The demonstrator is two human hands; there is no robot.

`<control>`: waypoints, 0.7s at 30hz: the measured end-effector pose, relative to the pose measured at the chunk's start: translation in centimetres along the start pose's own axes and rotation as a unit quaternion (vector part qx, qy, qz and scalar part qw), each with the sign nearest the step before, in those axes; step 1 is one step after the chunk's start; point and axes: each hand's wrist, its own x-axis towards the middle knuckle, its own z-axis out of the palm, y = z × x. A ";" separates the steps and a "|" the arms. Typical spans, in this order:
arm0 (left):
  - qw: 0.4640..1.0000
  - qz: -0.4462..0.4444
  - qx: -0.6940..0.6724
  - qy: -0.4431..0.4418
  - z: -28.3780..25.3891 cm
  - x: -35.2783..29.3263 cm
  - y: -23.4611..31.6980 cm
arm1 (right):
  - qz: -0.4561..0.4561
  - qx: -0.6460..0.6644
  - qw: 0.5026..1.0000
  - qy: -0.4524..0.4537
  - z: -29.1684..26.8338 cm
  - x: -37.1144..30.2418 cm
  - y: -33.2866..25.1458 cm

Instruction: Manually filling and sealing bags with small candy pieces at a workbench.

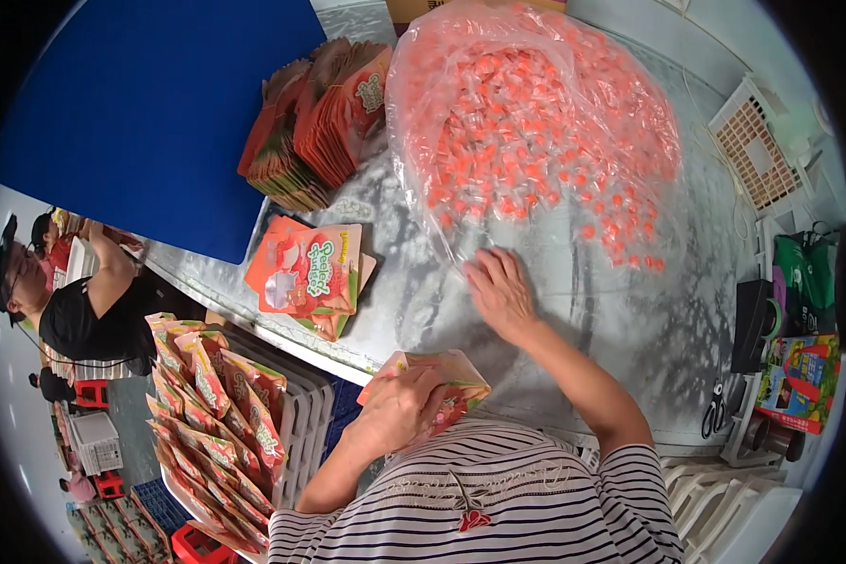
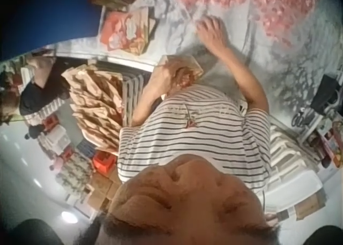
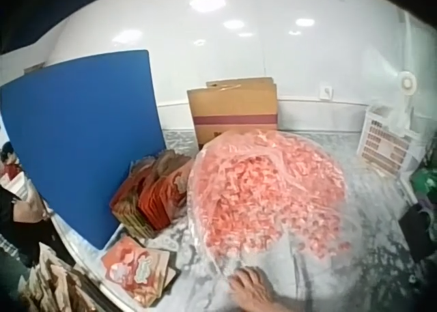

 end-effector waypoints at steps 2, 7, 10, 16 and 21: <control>1.000 0.016 0.012 0.001 0.0 0.0 -0.2 | 0.001 0.015 0.999 -0.028 -1.8 -1.7 -0.6; 1.000 0.024 -0.007 0.004 0.3 0.1 -0.5 | 0.009 0.112 0.991 -0.066 -6.2 -5.1 -1.5; 1.000 0.021 -0.022 0.003 0.3 0.0 -0.4 | 0.098 0.259 0.958 -0.069 -7.1 -5.6 -1.2; 1.000 -0.009 -0.022 0.018 -0.2 -0.5 0.0 | 0.188 0.242 0.949 0.076 -7.2 0.0 4.5; 0.998 -0.056 -0.027 0.020 -0.4 -1.0 0.0 | 0.170 0.178 0.965 0.088 -5.8 3.1 7.3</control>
